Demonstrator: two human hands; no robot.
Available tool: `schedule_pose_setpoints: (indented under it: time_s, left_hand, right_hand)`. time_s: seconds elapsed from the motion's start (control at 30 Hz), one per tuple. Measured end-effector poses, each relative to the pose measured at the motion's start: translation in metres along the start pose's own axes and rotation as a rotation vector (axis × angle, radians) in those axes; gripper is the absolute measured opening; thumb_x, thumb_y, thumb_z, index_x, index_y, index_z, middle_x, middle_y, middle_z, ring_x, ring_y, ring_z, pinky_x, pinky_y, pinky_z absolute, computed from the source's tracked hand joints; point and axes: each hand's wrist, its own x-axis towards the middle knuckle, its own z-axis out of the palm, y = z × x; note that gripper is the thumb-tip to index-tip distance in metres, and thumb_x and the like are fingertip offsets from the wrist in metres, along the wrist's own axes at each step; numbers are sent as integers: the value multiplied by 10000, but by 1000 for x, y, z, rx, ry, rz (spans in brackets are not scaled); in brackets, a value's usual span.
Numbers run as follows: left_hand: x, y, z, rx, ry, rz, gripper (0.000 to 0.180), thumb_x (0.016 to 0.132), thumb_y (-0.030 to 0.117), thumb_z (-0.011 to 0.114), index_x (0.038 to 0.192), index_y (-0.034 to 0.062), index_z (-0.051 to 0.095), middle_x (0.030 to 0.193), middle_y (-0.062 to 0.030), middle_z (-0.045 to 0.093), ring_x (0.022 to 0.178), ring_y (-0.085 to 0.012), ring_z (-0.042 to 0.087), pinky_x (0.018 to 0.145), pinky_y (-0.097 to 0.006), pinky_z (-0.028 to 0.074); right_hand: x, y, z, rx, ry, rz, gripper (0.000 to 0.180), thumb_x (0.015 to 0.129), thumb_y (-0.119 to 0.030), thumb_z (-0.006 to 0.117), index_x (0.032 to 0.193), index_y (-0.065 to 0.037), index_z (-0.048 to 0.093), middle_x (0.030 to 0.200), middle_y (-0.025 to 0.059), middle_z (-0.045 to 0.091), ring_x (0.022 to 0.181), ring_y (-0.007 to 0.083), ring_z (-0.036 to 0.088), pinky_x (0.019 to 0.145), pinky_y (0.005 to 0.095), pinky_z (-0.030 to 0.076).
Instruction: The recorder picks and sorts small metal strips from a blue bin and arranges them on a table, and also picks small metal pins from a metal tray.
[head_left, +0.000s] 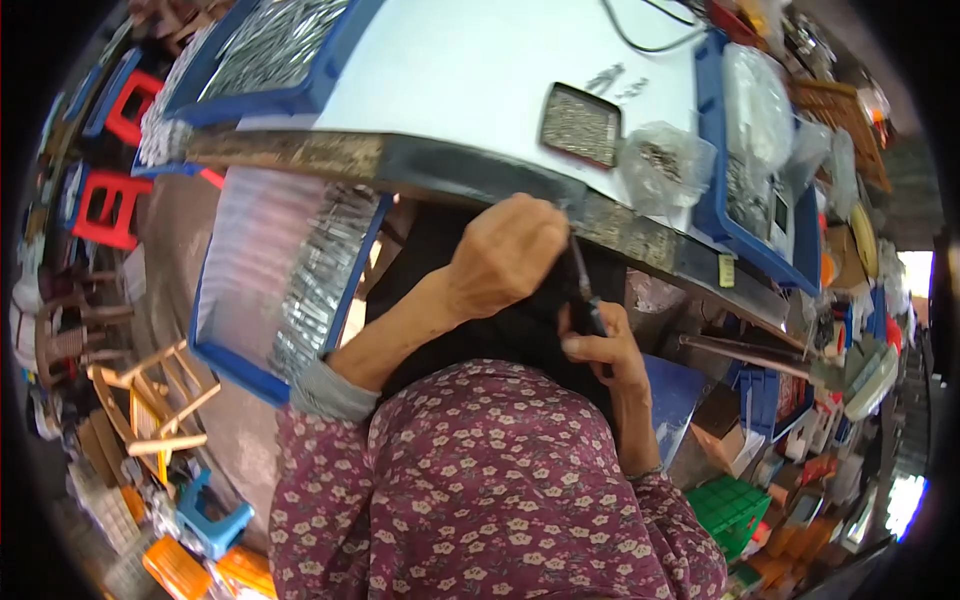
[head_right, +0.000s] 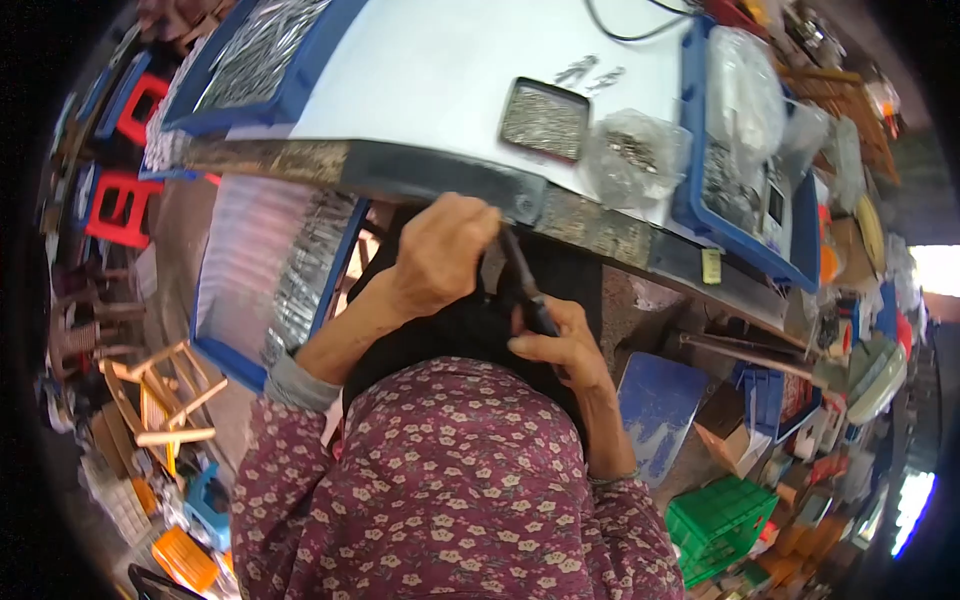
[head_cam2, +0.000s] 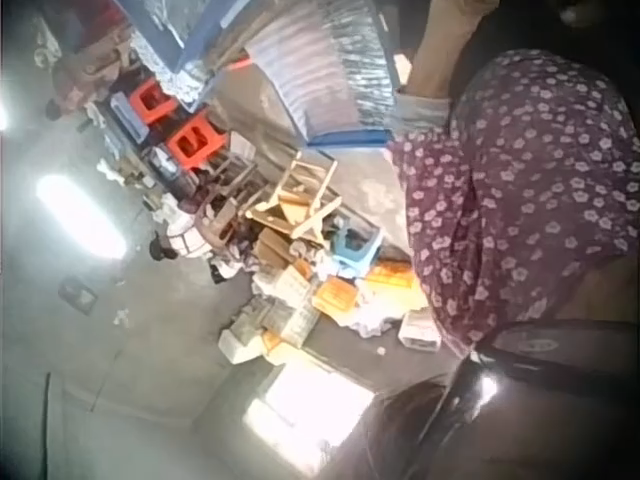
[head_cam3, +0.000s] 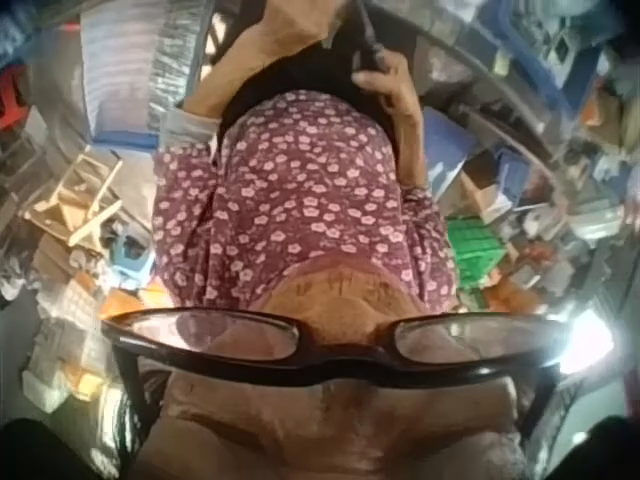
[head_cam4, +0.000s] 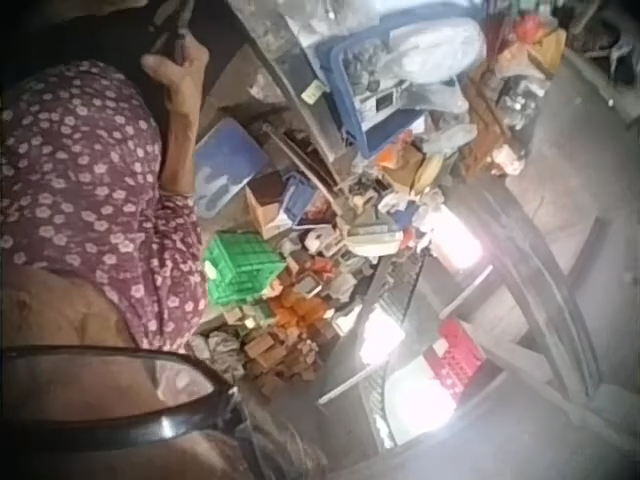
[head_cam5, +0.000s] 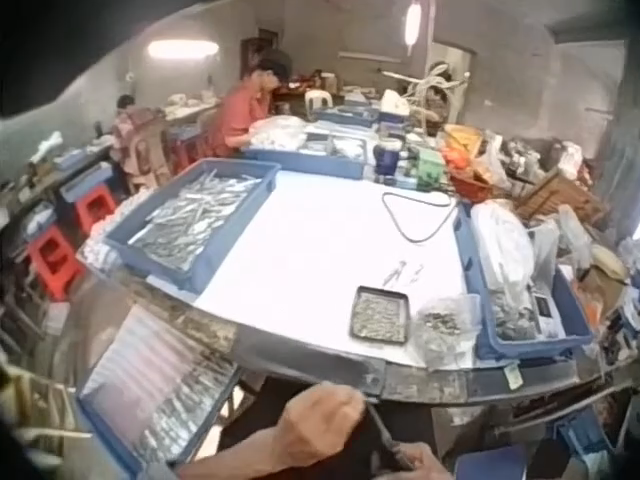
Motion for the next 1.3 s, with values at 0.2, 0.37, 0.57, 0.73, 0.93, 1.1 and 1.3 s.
schedule_pose_setpoints:
  time_s: [0.2, 0.37, 0.57, 0.73, 0.93, 1.1, 1.3]
  left_hand:
    - [-20, 4, 4, 12, -32, 108, 115, 663, 102, 568, 710, 67, 469, 686, -34, 446, 639, -167, 494, 531, -261, 416]
    - [-46, 10, -21, -111, 67, -312, 60, 717, 62, 551, 752, 44, 505, 722, -73, 488, 654, -224, 511, 549, -314, 436]
    - [-104, -13, -91, -35, 398, -1124, 65, 826, 81, 523, 854, 22, 520, 623, -60, 501, 550, -121, 498, 522, -268, 415]
    - [-168, -63, -126, -143, 542, -1496, 93, 813, 70, 522, 862, -7, 509, 621, -41, 525, 521, -90, 494, 451, -218, 387]
    - [-217, -104, -98, 188, 337, -1562, 271, 786, 29, 498, 1041, -32, 426, 629, -97, 540, 475, -131, 514, 386, -247, 406]
    - [-201, -99, -96, 97, 305, -1666, 317, 788, 57, 500, 1076, -27, 395, 657, -111, 561, 476, -126, 514, 383, -242, 410]
    - [-198, -122, -108, 648, -2, -1097, 250, 741, 23, 484, 981, -22, 540, 821, -194, 604, 822, -353, 571, 732, -422, 443]
  right_hand:
    - [-19, 17, 2, 269, -3, 176, 260, 605, -129, 642, 750, 54, 528, 551, 17, 442, 456, 76, 376, 421, 212, 252]
    - [-6, 24, 18, 74, 18, 240, 296, 604, -156, 660, 816, 22, 554, 631, -7, 473, 573, 79, 421, 530, 215, 295]
    - [12, 45, 11, -188, 33, 305, 287, 662, -227, 650, 822, -9, 554, 621, -24, 460, 581, 79, 415, 545, 230, 307]
    - [15, 41, 19, -306, 33, 288, 280, 678, -233, 645, 819, -9, 555, 610, -17, 453, 577, 87, 411, 548, 238, 315]
    - [12, 43, 22, -398, 33, 268, 313, 673, -247, 655, 831, 3, 555, 609, -10, 449, 583, 97, 417, 558, 241, 323]
    - [12, 43, 20, -385, 33, 247, 334, 667, -263, 663, 830, 6, 553, 610, -7, 442, 587, 97, 410, 560, 251, 325]
    - [14, 43, 20, -400, 48, 254, 358, 660, -274, 667, 837, 13, 547, 610, -2, 433, 588, 103, 406, 561, 255, 323]
